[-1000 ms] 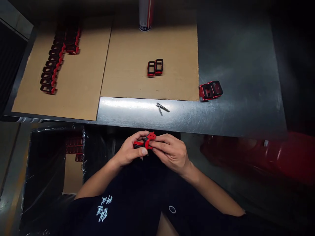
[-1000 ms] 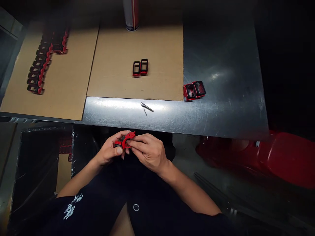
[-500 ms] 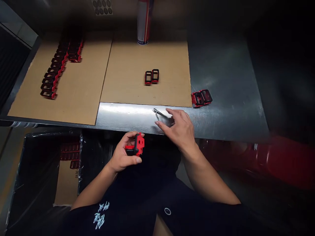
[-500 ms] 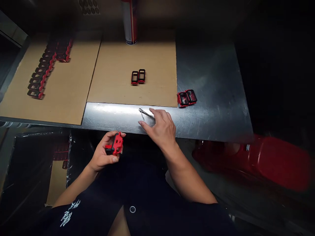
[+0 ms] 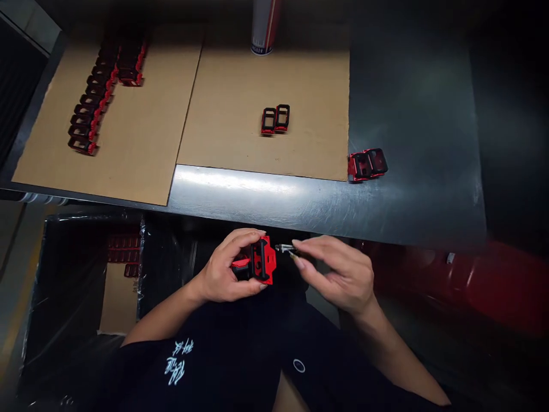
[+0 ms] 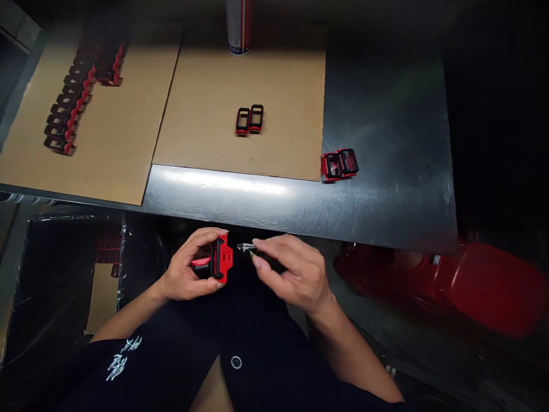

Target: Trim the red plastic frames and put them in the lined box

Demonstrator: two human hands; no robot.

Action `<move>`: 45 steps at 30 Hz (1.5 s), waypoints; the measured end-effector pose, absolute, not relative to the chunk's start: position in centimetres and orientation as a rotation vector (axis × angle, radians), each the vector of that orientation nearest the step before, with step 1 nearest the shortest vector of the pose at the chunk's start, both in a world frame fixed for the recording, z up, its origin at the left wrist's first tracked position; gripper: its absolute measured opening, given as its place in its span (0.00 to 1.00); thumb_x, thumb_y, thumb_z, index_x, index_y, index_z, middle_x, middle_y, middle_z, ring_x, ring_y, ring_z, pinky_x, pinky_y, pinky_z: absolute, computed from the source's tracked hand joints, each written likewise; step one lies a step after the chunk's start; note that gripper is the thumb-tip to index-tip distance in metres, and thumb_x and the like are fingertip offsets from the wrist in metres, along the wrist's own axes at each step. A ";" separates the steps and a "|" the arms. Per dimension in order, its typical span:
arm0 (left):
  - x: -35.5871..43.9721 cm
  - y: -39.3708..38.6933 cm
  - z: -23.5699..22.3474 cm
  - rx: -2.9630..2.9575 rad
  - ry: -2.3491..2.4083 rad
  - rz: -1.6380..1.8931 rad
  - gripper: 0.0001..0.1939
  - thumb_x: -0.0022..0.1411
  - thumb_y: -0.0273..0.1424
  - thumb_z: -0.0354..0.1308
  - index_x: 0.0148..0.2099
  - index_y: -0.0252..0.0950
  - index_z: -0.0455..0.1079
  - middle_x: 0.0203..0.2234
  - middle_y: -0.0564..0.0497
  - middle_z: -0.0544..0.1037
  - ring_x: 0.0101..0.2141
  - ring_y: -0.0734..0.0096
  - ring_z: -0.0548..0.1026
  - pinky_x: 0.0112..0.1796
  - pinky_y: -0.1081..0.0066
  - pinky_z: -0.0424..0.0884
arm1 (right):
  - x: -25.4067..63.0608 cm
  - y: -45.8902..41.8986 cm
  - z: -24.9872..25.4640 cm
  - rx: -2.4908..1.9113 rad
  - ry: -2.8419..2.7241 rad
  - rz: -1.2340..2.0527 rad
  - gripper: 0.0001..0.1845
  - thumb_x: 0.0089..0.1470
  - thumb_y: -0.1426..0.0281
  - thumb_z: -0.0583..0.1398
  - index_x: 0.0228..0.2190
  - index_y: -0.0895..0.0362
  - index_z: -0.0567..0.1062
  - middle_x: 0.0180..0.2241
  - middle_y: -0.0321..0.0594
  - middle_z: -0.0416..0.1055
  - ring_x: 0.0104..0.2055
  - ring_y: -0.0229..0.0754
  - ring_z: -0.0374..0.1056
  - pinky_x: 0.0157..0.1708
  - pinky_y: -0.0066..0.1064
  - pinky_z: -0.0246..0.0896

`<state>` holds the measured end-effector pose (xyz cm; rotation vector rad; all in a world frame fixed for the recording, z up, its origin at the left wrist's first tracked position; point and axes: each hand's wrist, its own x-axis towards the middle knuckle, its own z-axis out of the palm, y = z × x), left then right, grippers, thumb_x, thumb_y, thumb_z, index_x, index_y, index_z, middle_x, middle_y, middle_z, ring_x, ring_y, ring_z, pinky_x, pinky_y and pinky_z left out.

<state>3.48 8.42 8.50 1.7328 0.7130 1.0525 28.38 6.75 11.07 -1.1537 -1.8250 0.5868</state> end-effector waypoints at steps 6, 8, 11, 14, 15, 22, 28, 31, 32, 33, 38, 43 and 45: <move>4.1 8.8 8.8 1.855 0.653 1.003 0.41 0.59 0.38 0.71 0.70 0.39 0.59 0.57 0.35 0.75 0.57 0.53 0.76 0.55 0.50 0.78 | 27.2 3.7 12.3 -1.018 -1.848 0.624 0.09 0.55 0.75 0.69 0.39 0.53 0.83 0.36 0.43 0.83 0.34 0.43 0.81 0.30 0.32 0.78; 4.2 8.9 8.8 1.867 0.630 0.996 0.40 0.59 0.38 0.70 0.70 0.38 0.59 0.57 0.34 0.75 0.58 0.53 0.76 0.55 0.51 0.78 | 27.2 3.8 12.5 -1.018 -1.902 0.567 0.07 0.55 0.75 0.70 0.37 0.55 0.83 0.36 0.45 0.83 0.33 0.42 0.80 0.30 0.32 0.78; 4.1 8.9 8.7 1.870 0.618 0.996 0.41 0.60 0.38 0.70 0.70 0.37 0.59 0.58 0.34 0.74 0.58 0.53 0.76 0.56 0.51 0.77 | 27.3 4.1 12.8 -0.993 -1.959 0.543 0.05 0.54 0.75 0.70 0.36 0.57 0.83 0.35 0.46 0.83 0.31 0.42 0.79 0.29 0.31 0.77; 4.0 8.8 8.7 1.866 0.628 1.002 0.41 0.60 0.38 0.70 0.70 0.38 0.59 0.58 0.34 0.74 0.57 0.53 0.76 0.55 0.51 0.78 | 27.2 4.3 12.9 -0.993 -1.967 0.537 0.05 0.54 0.75 0.71 0.35 0.57 0.83 0.35 0.46 0.83 0.31 0.42 0.79 0.28 0.31 0.75; 3.9 8.8 8.7 1.864 0.632 1.004 0.41 0.59 0.38 0.70 0.70 0.37 0.59 0.58 0.34 0.74 0.57 0.53 0.76 0.55 0.51 0.78 | 27.2 4.3 12.9 -0.990 -1.971 0.538 0.05 0.54 0.75 0.71 0.36 0.58 0.83 0.35 0.47 0.83 0.31 0.42 0.79 0.28 0.31 0.75; 3.7 8.7 8.7 1.859 0.652 1.002 0.40 0.59 0.38 0.71 0.69 0.36 0.60 0.57 0.34 0.75 0.57 0.53 0.76 0.55 0.52 0.77 | 26.9 4.5 13.0 -0.983 -1.995 0.537 0.06 0.53 0.75 0.71 0.35 0.57 0.83 0.35 0.46 0.84 0.32 0.42 0.79 0.29 0.31 0.75; 3.7 8.9 8.7 1.873 0.654 0.975 0.41 0.59 0.37 0.70 0.71 0.40 0.58 0.57 0.35 0.74 0.56 0.51 0.76 0.54 0.50 0.78 | 27.0 4.5 13.2 -1.015 -2.016 0.547 0.07 0.55 0.73 0.71 0.38 0.52 0.83 0.36 0.42 0.84 0.31 0.42 0.79 0.28 0.32 0.77; 3.5 8.9 8.6 1.885 0.666 0.967 0.42 0.59 0.37 0.70 0.71 0.42 0.58 0.57 0.36 0.74 0.55 0.52 0.76 0.53 0.52 0.79 | 26.9 4.6 13.4 -1.011 -2.032 0.580 0.07 0.56 0.73 0.70 0.39 0.53 0.83 0.37 0.43 0.84 0.33 0.42 0.80 0.31 0.33 0.79; 3.5 8.8 8.7 1.891 0.673 0.962 0.42 0.59 0.38 0.71 0.71 0.42 0.58 0.57 0.36 0.74 0.55 0.52 0.77 0.52 0.53 0.79 | 26.9 4.6 13.4 -1.001 -2.039 0.584 0.07 0.57 0.73 0.69 0.39 0.53 0.83 0.37 0.43 0.84 0.34 0.42 0.80 0.32 0.33 0.80; 3.4 8.8 8.7 1.897 0.679 0.959 0.42 0.59 0.38 0.71 0.71 0.42 0.58 0.56 0.37 0.75 0.55 0.53 0.77 0.52 0.53 0.79 | 26.9 4.6 13.4 -0.992 -2.048 0.584 0.07 0.58 0.74 0.69 0.39 0.54 0.83 0.37 0.43 0.84 0.34 0.43 0.81 0.34 0.33 0.81; 3.4 8.7 9.0 1.921 0.723 0.961 0.42 0.56 0.39 0.73 0.68 0.38 0.62 0.54 0.36 0.76 0.53 0.54 0.77 0.52 0.55 0.79 | 26.8 4.5 13.3 -0.942 -2.083 0.554 0.07 0.59 0.76 0.67 0.40 0.56 0.82 0.38 0.43 0.85 0.39 0.43 0.82 0.46 0.37 0.83; 3.3 8.3 9.2 1.908 0.774 0.934 0.42 0.55 0.35 0.72 0.68 0.39 0.60 0.53 0.38 0.76 0.52 0.54 0.77 0.50 0.54 0.80 | 26.4 4.3 13.4 -0.953 -2.112 0.488 0.08 0.60 0.77 0.66 0.41 0.56 0.81 0.37 0.41 0.85 0.39 0.43 0.82 0.44 0.36 0.83; 3.2 8.2 9.1 1.923 0.801 0.909 0.44 0.56 0.32 0.69 0.71 0.41 0.57 0.54 0.39 0.75 0.53 0.54 0.76 0.50 0.54 0.79 | 26.2 4.3 13.6 -0.958 -2.131 0.465 0.09 0.59 0.76 0.66 0.42 0.55 0.81 0.36 0.41 0.85 0.38 0.43 0.82 0.42 0.36 0.84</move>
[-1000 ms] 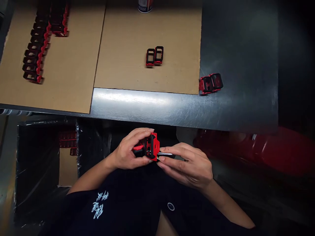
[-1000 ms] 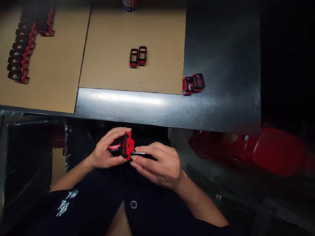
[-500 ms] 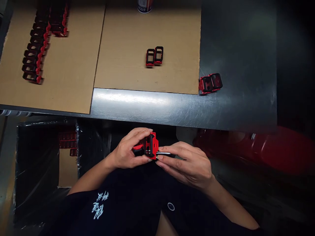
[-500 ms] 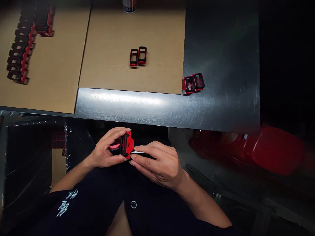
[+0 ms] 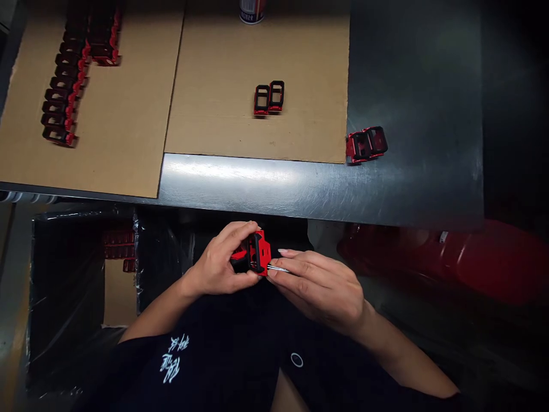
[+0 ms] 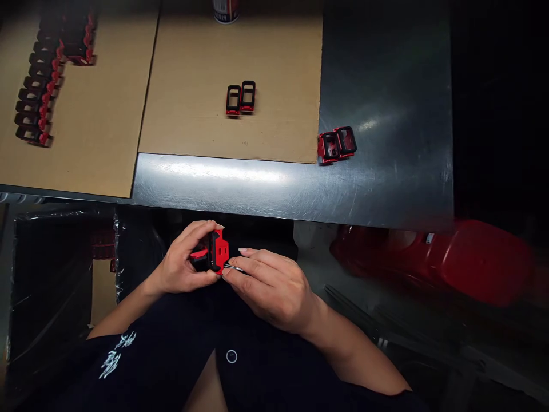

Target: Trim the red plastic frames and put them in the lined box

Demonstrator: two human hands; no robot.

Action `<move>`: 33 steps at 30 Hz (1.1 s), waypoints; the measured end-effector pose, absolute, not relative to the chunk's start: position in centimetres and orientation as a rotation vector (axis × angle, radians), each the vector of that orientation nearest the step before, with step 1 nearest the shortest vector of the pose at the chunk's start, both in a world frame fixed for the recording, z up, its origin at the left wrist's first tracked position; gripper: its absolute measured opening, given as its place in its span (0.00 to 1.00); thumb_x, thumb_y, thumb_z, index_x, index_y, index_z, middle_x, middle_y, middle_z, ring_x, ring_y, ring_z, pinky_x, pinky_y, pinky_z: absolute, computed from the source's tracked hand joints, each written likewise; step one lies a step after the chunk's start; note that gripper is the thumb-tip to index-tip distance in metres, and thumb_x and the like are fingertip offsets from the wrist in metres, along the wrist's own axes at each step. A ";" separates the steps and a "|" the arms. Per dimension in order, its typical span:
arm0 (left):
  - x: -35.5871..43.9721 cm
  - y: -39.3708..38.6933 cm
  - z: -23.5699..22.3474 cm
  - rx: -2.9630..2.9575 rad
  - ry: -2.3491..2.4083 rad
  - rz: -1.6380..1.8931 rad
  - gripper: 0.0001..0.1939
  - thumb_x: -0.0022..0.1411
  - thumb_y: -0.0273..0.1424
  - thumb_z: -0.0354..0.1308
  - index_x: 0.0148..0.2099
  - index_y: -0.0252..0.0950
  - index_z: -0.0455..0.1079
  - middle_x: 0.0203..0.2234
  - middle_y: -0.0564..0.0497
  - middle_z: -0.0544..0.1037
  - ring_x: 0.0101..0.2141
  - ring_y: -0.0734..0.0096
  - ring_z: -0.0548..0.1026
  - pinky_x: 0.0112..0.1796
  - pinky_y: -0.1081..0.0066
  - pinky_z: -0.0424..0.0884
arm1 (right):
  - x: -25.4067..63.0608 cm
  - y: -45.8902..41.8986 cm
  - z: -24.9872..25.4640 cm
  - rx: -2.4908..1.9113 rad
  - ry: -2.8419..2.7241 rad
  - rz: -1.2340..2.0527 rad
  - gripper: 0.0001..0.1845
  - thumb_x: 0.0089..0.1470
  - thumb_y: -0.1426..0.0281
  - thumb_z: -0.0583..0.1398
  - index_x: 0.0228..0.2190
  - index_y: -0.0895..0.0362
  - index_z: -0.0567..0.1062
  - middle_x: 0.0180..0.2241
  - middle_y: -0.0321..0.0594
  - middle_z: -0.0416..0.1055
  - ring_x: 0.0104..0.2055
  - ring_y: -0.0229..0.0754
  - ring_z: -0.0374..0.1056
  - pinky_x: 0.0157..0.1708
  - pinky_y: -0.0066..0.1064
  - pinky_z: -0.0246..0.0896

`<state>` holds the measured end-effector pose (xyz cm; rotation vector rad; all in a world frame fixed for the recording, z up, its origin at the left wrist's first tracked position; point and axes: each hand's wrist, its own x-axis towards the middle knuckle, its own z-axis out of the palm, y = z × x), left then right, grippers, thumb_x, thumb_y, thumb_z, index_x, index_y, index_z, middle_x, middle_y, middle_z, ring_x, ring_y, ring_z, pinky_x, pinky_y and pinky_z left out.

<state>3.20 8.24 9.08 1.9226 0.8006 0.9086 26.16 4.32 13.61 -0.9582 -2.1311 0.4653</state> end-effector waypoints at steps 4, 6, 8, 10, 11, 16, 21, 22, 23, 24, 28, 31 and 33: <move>2.9 8.1 8.4 1.843 0.824 0.920 0.43 0.54 0.34 0.70 0.70 0.43 0.60 0.54 0.41 0.74 0.53 0.54 0.76 0.52 0.54 0.78 | 25.9 4.4 13.5 -1.000 -2.092 0.410 0.12 0.57 0.78 0.68 0.42 0.53 0.81 0.37 0.40 0.85 0.35 0.43 0.82 0.34 0.34 0.81; 2.9 8.0 7.9 1.694 0.807 0.983 0.42 0.54 0.39 0.73 0.68 0.44 0.62 0.54 0.41 0.75 0.53 0.55 0.76 0.52 0.54 0.78 | 26.0 5.0 12.7 -1.070 -1.993 0.385 0.14 0.55 0.78 0.69 0.42 0.51 0.81 0.37 0.40 0.85 0.35 0.44 0.82 0.32 0.34 0.78; 2.9 7.6 7.4 1.493 0.766 1.037 0.42 0.56 0.43 0.72 0.68 0.48 0.58 0.59 0.41 0.72 0.47 0.61 0.79 0.45 0.60 0.81 | 26.2 6.2 11.4 -1.181 -1.851 0.352 0.12 0.55 0.75 0.70 0.41 0.49 0.82 0.38 0.39 0.85 0.35 0.47 0.82 0.33 0.38 0.76; 3.0 7.2 7.1 1.317 0.724 1.058 0.42 0.57 0.43 0.71 0.68 0.52 0.54 0.65 0.41 0.67 0.38 0.69 0.80 0.33 0.69 0.80 | 26.4 8.2 9.7 -1.342 -1.701 0.293 0.07 0.56 0.70 0.70 0.38 0.48 0.82 0.38 0.39 0.85 0.35 0.49 0.81 0.35 0.42 0.75; 3.0 7.0 7.0 1.256 0.707 1.064 0.42 0.57 0.42 0.71 0.67 0.54 0.54 0.66 0.40 0.65 0.36 0.72 0.79 0.29 0.73 0.78 | 26.5 9.4 8.9 -1.427 -1.639 0.260 0.05 0.55 0.66 0.70 0.36 0.49 0.81 0.37 0.40 0.84 0.34 0.49 0.80 0.35 0.43 0.75; 3.0 6.5 7.1 1.147 0.678 1.111 0.41 0.54 0.37 0.74 0.64 0.52 0.56 0.67 0.38 0.64 0.34 0.73 0.80 0.24 0.78 0.75 | 26.6 15.0 5.9 -1.606 -1.555 0.242 0.08 0.56 0.61 0.69 0.31 0.53 0.79 0.36 0.42 0.83 0.37 0.49 0.77 0.40 0.43 0.73; 2.9 6.4 7.1 1.190 0.712 1.117 0.40 0.55 0.38 0.74 0.63 0.50 0.56 0.67 0.36 0.64 0.34 0.73 0.78 0.25 0.76 0.76 | 26.7 17.2 4.3 -1.729 -1.573 0.203 0.06 0.56 0.66 0.68 0.30 0.54 0.78 0.39 0.44 0.82 0.44 0.52 0.76 0.48 0.46 0.69; 2.9 6.3 7.1 1.205 0.723 1.114 0.40 0.55 0.39 0.74 0.63 0.50 0.55 0.67 0.36 0.64 0.34 0.74 0.78 0.25 0.76 0.76 | 26.7 17.2 4.2 -1.759 -1.590 0.202 0.06 0.55 0.67 0.68 0.30 0.53 0.77 0.41 0.44 0.82 0.45 0.53 0.76 0.50 0.47 0.68; 2.8 6.3 7.0 1.220 0.732 1.113 0.40 0.54 0.40 0.74 0.62 0.50 0.55 0.67 0.36 0.64 0.34 0.74 0.78 0.25 0.76 0.76 | 26.7 17.2 4.1 -1.777 -1.603 0.196 0.05 0.54 0.67 0.68 0.31 0.53 0.77 0.43 0.45 0.82 0.47 0.54 0.75 0.51 0.48 0.67; 2.8 6.3 7.0 1.235 0.742 1.114 0.40 0.54 0.40 0.74 0.62 0.49 0.55 0.67 0.36 0.64 0.33 0.74 0.78 0.25 0.77 0.76 | 26.6 16.9 4.2 -1.777 -1.607 0.182 0.06 0.54 0.66 0.69 0.32 0.53 0.77 0.45 0.46 0.81 0.49 0.55 0.75 0.52 0.49 0.66; 2.8 6.2 7.0 1.304 0.780 1.115 0.40 0.55 0.43 0.73 0.63 0.48 0.55 0.66 0.36 0.65 0.33 0.74 0.79 0.27 0.74 0.78 | 26.0 13.8 6.3 -1.691 -1.513 0.296 0.07 0.57 0.63 0.66 0.34 0.53 0.78 0.46 0.46 0.81 0.50 0.54 0.75 0.51 0.49 0.68; 2.8 6.4 7.0 1.353 0.771 1.128 0.41 0.56 0.39 0.74 0.65 0.47 0.56 0.66 0.37 0.66 0.35 0.73 0.81 0.31 0.73 0.80 | 25.2 10.3 9.0 -1.528 -1.404 0.856 0.08 0.60 0.63 0.64 0.32 0.54 0.80 0.32 0.40 0.81 0.32 0.45 0.76 0.33 0.37 0.71; 2.9 6.6 6.9 1.414 0.745 1.161 0.42 0.55 0.34 0.74 0.66 0.46 0.56 0.65 0.38 0.68 0.44 0.67 0.82 0.37 0.71 0.81 | 24.6 8.3 10.7 -1.346 -1.394 1.236 0.08 0.59 0.64 0.64 0.33 0.55 0.80 0.30 0.40 0.81 0.29 0.42 0.75 0.29 0.32 0.70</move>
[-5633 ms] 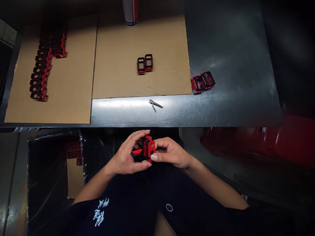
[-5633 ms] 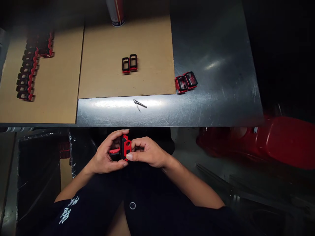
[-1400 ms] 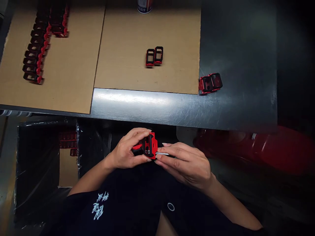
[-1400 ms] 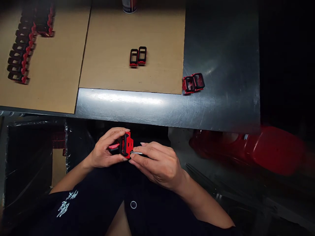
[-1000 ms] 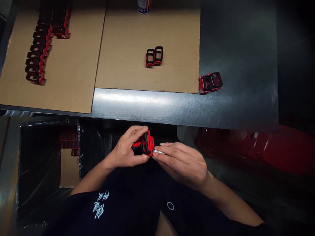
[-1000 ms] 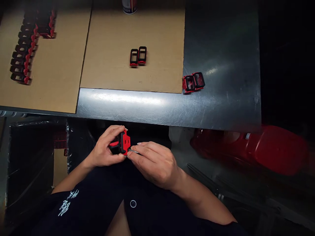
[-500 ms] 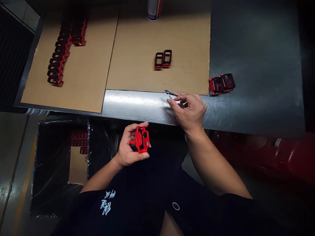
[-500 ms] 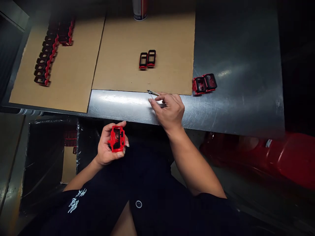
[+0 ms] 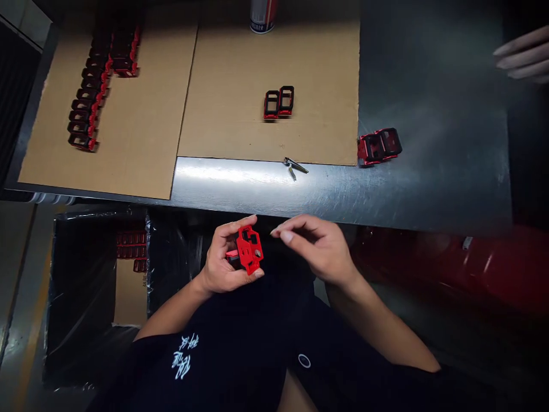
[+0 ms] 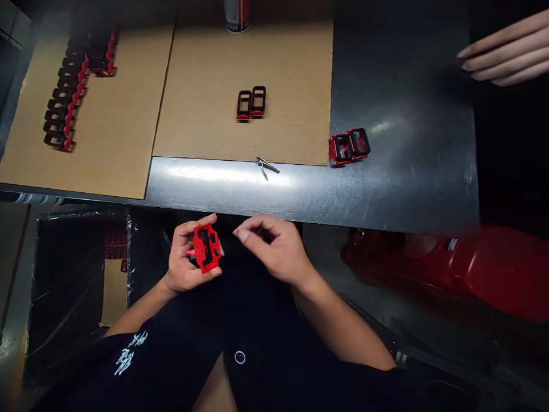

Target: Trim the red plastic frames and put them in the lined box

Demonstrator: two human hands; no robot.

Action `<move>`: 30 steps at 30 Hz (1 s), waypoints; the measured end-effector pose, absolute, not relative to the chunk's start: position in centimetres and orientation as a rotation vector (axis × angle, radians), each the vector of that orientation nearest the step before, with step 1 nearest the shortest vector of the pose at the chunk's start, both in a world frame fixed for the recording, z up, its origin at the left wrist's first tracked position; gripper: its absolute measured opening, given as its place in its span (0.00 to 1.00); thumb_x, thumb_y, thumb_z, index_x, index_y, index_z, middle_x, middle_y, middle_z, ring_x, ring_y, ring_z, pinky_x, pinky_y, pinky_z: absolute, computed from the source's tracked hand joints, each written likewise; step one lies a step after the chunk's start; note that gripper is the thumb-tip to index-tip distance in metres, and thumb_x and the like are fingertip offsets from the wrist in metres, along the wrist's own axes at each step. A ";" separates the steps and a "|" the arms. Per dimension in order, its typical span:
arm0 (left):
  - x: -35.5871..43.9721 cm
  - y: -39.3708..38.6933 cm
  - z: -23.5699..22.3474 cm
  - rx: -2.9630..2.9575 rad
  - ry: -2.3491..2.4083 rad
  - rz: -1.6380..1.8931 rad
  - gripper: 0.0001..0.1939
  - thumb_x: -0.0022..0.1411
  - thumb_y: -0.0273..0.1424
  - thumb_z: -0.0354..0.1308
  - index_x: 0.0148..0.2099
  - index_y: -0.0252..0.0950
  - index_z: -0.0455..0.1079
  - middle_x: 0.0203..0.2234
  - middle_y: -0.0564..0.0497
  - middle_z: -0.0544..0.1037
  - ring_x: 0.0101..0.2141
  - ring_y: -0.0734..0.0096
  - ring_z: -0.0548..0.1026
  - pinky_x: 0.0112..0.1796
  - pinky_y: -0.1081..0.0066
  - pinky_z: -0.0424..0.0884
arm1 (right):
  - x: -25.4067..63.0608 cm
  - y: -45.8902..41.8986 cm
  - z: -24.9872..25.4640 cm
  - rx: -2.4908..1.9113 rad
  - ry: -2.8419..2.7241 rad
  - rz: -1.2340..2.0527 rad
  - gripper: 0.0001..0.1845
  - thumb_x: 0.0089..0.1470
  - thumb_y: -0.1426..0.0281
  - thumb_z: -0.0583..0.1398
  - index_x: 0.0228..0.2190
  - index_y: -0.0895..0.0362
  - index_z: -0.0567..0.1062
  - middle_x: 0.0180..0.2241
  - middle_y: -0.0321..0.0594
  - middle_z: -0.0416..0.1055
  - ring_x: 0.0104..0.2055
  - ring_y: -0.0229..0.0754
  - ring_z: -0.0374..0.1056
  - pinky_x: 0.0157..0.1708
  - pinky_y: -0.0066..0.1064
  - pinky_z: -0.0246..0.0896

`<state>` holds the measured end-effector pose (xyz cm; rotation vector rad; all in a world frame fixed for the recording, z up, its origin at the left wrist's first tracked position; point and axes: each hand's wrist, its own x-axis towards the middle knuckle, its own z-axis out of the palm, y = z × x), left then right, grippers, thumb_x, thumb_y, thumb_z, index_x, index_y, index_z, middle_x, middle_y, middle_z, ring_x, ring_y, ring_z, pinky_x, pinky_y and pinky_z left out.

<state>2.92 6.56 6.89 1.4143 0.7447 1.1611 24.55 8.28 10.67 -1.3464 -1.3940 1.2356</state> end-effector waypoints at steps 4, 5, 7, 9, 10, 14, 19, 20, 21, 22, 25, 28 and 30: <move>3.1 6.9 6.3 1.628 0.695 1.252 0.44 0.55 0.33 0.75 0.68 0.44 0.56 0.62 0.39 0.72 0.63 0.55 0.72 0.57 0.58 0.76 | 23.5 6.7 12.6 -1.238 -1.385 1.513 0.08 0.56 0.68 0.64 0.36 0.57 0.81 0.28 0.38 0.80 0.25 0.36 0.71 0.25 0.27 0.67; 3.1 6.9 6.2 1.682 0.700 1.258 0.45 0.55 0.33 0.75 0.68 0.45 0.55 0.62 0.39 0.72 0.63 0.55 0.72 0.58 0.56 0.75 | 23.3 6.7 12.8 -1.256 -1.388 1.519 0.07 0.54 0.69 0.64 0.35 0.58 0.82 0.26 0.37 0.79 0.23 0.35 0.69 0.24 0.26 0.65; 3.1 6.9 6.1 1.776 0.720 1.255 0.46 0.55 0.33 0.75 0.69 0.46 0.53 0.63 0.39 0.72 0.62 0.55 0.73 0.57 0.56 0.76 | 23.0 6.9 13.0 -1.314 -1.382 1.515 0.06 0.51 0.71 0.65 0.33 0.58 0.82 0.24 0.36 0.77 0.21 0.33 0.66 0.22 0.25 0.62; 3.0 6.9 6.2 1.855 0.721 1.262 0.46 0.56 0.33 0.74 0.70 0.46 0.52 0.63 0.39 0.72 0.61 0.56 0.75 0.53 0.60 0.79 | 22.7 7.1 13.2 -1.371 -1.358 1.515 0.05 0.49 0.71 0.65 0.30 0.58 0.82 0.22 0.34 0.75 0.19 0.32 0.63 0.20 0.23 0.59; 3.0 6.9 6.3 1.891 0.710 1.269 0.46 0.57 0.32 0.73 0.71 0.47 0.52 0.63 0.40 0.72 0.60 0.57 0.76 0.51 0.61 0.81 | 22.5 7.1 13.2 -1.389 -1.355 1.519 0.04 0.49 0.71 0.65 0.29 0.58 0.81 0.21 0.34 0.75 0.19 0.31 0.62 0.19 0.23 0.57; 2.9 7.2 6.7 2.019 0.627 1.300 0.46 0.58 0.31 0.72 0.72 0.43 0.53 0.64 0.41 0.72 0.56 0.59 0.80 0.45 0.65 0.83 | 22.3 7.0 13.5 -1.396 -1.398 1.536 0.06 0.50 0.71 0.64 0.25 0.58 0.82 0.19 0.33 0.73 0.20 0.31 0.61 0.19 0.22 0.54; 2.9 7.4 7.0 2.052 0.593 1.319 0.45 0.57 0.29 0.73 0.72 0.41 0.56 0.63 0.39 0.73 0.52 0.58 0.82 0.40 0.67 0.82 | 23.0 6.8 13.8 -1.394 -1.480 1.634 0.10 0.53 0.71 0.62 0.28 0.60 0.85 0.19 0.34 0.71 0.21 0.31 0.61 0.21 0.23 0.53; 2.9 7.4 7.0 2.049 0.587 1.314 0.45 0.57 0.29 0.73 0.71 0.40 0.56 0.63 0.38 0.73 0.50 0.58 0.83 0.39 0.67 0.82 | 23.2 6.7 13.9 -1.390 -1.491 1.649 0.11 0.54 0.71 0.62 0.28 0.60 0.85 0.19 0.33 0.71 0.21 0.31 0.60 0.21 0.23 0.53; 2.9 7.4 7.1 2.048 0.580 1.309 0.46 0.56 0.29 0.73 0.71 0.40 0.56 0.62 0.37 0.74 0.49 0.58 0.84 0.39 0.67 0.82 | 23.4 6.7 14.0 -1.386 -1.499 1.659 0.11 0.55 0.71 0.61 0.28 0.60 0.85 0.19 0.33 0.70 0.21 0.31 0.59 0.21 0.23 0.52; 2.9 7.4 7.1 2.048 0.578 1.300 0.46 0.56 0.30 0.74 0.71 0.40 0.56 0.62 0.36 0.74 0.48 0.58 0.84 0.38 0.67 0.82 | 23.6 6.7 14.1 -1.381 -1.507 1.670 0.11 0.55 0.71 0.61 0.29 0.61 0.85 0.19 0.33 0.70 0.21 0.31 0.59 0.21 0.23 0.51; 3.0 7.4 7.4 2.065 0.590 1.267 0.47 0.55 0.30 0.74 0.71 0.40 0.55 0.62 0.35 0.74 0.46 0.60 0.84 0.37 0.68 0.81 | 24.1 6.8 14.2 -1.357 -1.537 1.708 0.12 0.56 0.71 0.61 0.29 0.60 0.85 0.18 0.31 0.66 0.21 0.30 0.55 0.21 0.23 0.49; 3.0 7.4 7.6 2.092 0.616 1.241 0.49 0.54 0.29 0.75 0.71 0.40 0.54 0.60 0.34 0.75 0.42 0.65 0.85 0.36 0.71 0.80 | 24.5 7.1 14.3 -1.298 -1.550 1.760 0.12 0.58 0.72 0.61 0.31 0.60 0.85 0.18 0.29 0.63 0.21 0.29 0.52 0.20 0.23 0.47; 3.0 7.5 7.7 2.107 0.623 1.228 0.49 0.53 0.29 0.76 0.71 0.40 0.55 0.59 0.33 0.76 0.41 0.66 0.84 0.36 0.71 0.79 | 24.7 7.2 14.3 -1.271 -1.544 1.784 0.11 0.58 0.71 0.61 0.32 0.60 0.85 0.18 0.29 0.63 0.21 0.29 0.52 0.20 0.23 0.47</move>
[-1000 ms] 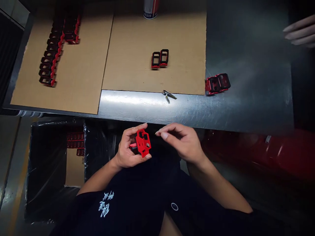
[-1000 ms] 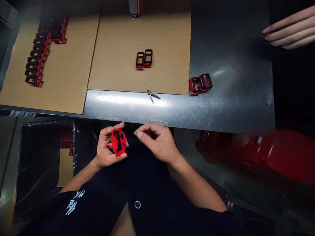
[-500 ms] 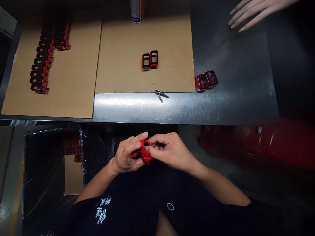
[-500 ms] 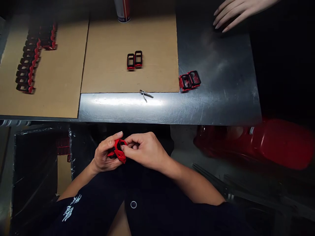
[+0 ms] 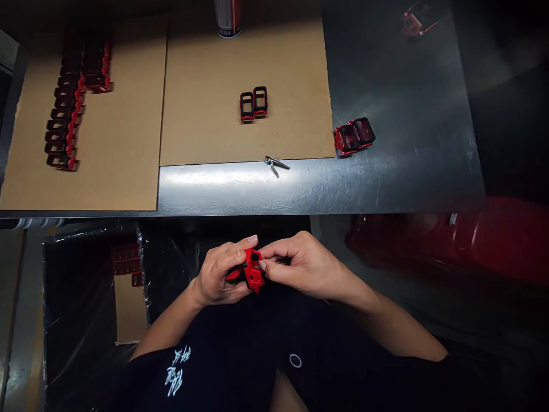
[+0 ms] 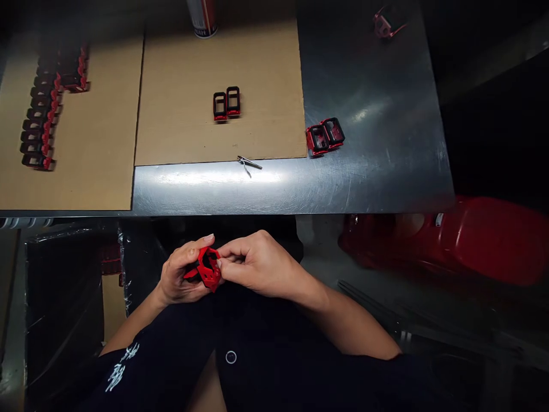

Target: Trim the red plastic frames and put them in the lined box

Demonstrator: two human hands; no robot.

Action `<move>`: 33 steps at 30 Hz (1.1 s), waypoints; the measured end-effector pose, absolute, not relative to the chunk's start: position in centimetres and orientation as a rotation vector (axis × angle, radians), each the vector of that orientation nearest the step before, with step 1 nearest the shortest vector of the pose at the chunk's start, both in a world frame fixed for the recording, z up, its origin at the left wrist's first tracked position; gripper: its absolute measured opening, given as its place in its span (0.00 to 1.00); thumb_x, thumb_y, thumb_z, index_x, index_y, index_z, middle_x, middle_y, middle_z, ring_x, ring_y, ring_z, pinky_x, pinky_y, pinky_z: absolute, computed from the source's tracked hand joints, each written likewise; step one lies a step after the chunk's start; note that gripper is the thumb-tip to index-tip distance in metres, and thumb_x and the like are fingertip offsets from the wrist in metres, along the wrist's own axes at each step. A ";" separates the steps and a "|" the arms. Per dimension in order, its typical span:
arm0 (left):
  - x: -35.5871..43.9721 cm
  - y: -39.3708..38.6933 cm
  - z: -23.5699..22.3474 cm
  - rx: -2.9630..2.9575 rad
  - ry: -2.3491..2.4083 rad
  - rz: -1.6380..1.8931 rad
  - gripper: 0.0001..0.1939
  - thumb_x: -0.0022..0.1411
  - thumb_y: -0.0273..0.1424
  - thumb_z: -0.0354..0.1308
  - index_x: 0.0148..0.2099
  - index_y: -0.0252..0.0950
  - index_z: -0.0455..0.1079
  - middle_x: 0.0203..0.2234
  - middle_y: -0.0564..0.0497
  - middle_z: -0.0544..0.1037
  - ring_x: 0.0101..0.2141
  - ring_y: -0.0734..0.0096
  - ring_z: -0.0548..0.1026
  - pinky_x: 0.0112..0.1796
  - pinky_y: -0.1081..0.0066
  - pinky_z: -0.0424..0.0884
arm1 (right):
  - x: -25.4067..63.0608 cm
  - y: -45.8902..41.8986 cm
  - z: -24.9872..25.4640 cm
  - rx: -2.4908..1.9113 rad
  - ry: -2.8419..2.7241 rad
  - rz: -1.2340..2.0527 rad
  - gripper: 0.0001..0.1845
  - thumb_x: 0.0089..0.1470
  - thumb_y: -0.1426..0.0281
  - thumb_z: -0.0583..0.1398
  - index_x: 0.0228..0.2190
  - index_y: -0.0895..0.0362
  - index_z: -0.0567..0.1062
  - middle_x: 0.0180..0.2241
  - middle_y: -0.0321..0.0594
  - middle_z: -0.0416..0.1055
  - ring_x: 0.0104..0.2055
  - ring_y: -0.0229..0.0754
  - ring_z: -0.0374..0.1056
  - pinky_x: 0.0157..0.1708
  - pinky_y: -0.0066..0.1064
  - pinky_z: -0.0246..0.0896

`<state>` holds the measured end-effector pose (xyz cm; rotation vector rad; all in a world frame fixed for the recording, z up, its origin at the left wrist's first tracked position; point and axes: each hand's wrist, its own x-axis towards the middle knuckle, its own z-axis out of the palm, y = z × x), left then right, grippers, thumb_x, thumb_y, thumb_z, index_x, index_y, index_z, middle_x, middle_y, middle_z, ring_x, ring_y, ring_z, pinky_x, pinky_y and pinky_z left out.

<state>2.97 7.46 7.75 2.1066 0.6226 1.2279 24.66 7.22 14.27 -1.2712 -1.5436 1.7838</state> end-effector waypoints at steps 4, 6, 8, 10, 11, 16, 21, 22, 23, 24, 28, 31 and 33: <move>2.9 7.5 7.8 2.106 0.625 1.213 0.47 0.54 0.31 0.75 0.70 0.41 0.55 0.59 0.33 0.77 0.40 0.68 0.84 0.35 0.72 0.79 | 24.9 7.4 14.2 -1.243 -1.550 1.828 0.12 0.58 0.73 0.60 0.34 0.60 0.85 0.19 0.28 0.63 0.21 0.28 0.51 0.21 0.23 0.46; 2.8 7.5 7.8 2.107 0.619 1.217 0.48 0.54 0.32 0.75 0.70 0.41 0.55 0.59 0.33 0.77 0.39 0.68 0.84 0.35 0.71 0.79 | 24.9 7.3 14.1 -1.237 -1.549 1.847 0.12 0.57 0.73 0.60 0.35 0.59 0.85 0.19 0.28 0.62 0.21 0.29 0.51 0.21 0.23 0.46; 2.8 7.5 7.8 2.117 0.604 1.225 0.48 0.54 0.32 0.75 0.71 0.40 0.55 0.59 0.33 0.77 0.40 0.67 0.84 0.36 0.71 0.80 | 24.7 7.3 14.1 -1.268 -1.523 1.841 0.11 0.56 0.73 0.61 0.34 0.59 0.86 0.18 0.28 0.63 0.21 0.29 0.53 0.21 0.22 0.48; 2.8 7.5 7.8 2.132 0.595 1.227 0.47 0.54 0.31 0.75 0.71 0.39 0.55 0.59 0.32 0.76 0.41 0.66 0.84 0.36 0.71 0.80 | 24.5 7.2 14.0 -1.312 -1.487 1.828 0.10 0.55 0.71 0.63 0.32 0.60 0.85 0.19 0.30 0.66 0.22 0.29 0.56 0.22 0.22 0.50; 2.7 7.5 7.8 2.140 0.593 1.225 0.47 0.55 0.30 0.75 0.71 0.39 0.55 0.59 0.32 0.76 0.42 0.66 0.84 0.36 0.70 0.80 | 24.3 7.1 14.0 -1.333 -1.469 1.827 0.09 0.54 0.71 0.63 0.31 0.60 0.85 0.20 0.31 0.68 0.22 0.30 0.57 0.22 0.22 0.52; 2.6 7.5 7.9 2.157 0.572 1.221 0.46 0.56 0.30 0.74 0.70 0.38 0.55 0.59 0.30 0.75 0.40 0.66 0.84 0.36 0.70 0.80 | 23.6 7.1 14.3 -1.428 -1.428 1.793 0.11 0.54 0.67 0.64 0.26 0.61 0.82 0.21 0.35 0.73 0.24 0.33 0.64 0.23 0.24 0.54; 2.5 7.4 7.9 2.122 0.576 1.226 0.46 0.55 0.31 0.74 0.70 0.39 0.56 0.59 0.32 0.76 0.40 0.66 0.85 0.36 0.70 0.81 | 24.1 7.2 14.4 -1.349 -1.505 1.856 0.11 0.55 0.69 0.62 0.29 0.60 0.84 0.19 0.31 0.66 0.22 0.31 0.54 0.21 0.25 0.47; 2.5 7.4 7.9 2.118 0.577 1.229 0.46 0.55 0.31 0.74 0.70 0.39 0.56 0.59 0.32 0.76 0.39 0.67 0.85 0.36 0.70 0.81 | 24.2 7.2 14.3 -1.325 -1.504 1.875 0.10 0.55 0.70 0.61 0.30 0.60 0.84 0.19 0.30 0.64 0.22 0.30 0.53 0.21 0.25 0.46; 2.5 7.4 7.9 2.115 0.577 1.231 0.46 0.55 0.31 0.75 0.70 0.39 0.56 0.59 0.32 0.76 0.39 0.67 0.85 0.36 0.70 0.81 | 24.4 7.2 14.3 -1.304 -1.498 1.892 0.10 0.55 0.70 0.61 0.31 0.60 0.84 0.19 0.29 0.62 0.22 0.30 0.52 0.21 0.25 0.46; 2.6 7.4 7.8 2.113 0.580 1.231 0.46 0.54 0.32 0.75 0.70 0.40 0.56 0.59 0.33 0.77 0.38 0.68 0.85 0.35 0.71 0.81 | 24.5 7.2 14.2 -1.285 -1.492 1.908 0.10 0.55 0.70 0.62 0.32 0.59 0.85 0.19 0.29 0.61 0.22 0.30 0.51 0.21 0.25 0.46; 2.5 7.4 7.8 2.117 0.590 1.228 0.47 0.55 0.30 0.75 0.70 0.42 0.56 0.60 0.35 0.76 0.39 0.68 0.85 0.36 0.71 0.81 | 24.2 7.2 14.1 -1.318 -1.470 1.908 0.10 0.55 0.69 0.62 0.32 0.59 0.85 0.20 0.30 0.65 0.22 0.31 0.54 0.21 0.25 0.49; 2.4 7.5 7.6 2.123 0.551 1.228 0.47 0.55 0.29 0.74 0.71 0.39 0.55 0.62 0.33 0.73 0.42 0.66 0.84 0.37 0.70 0.81 | 23.7 7.2 14.3 -1.419 -1.470 1.835 0.09 0.53 0.69 0.63 0.28 0.60 0.83 0.21 0.33 0.71 0.24 0.32 0.61 0.23 0.25 0.52; 2.4 7.5 7.5 2.123 0.533 1.231 0.48 0.54 0.29 0.75 0.71 0.37 0.55 0.63 0.31 0.72 0.43 0.64 0.84 0.37 0.69 0.81 | 23.5 7.3 14.6 -1.450 -1.472 1.813 0.09 0.53 0.69 0.63 0.27 0.60 0.83 0.22 0.34 0.73 0.24 0.33 0.63 0.23 0.24 0.54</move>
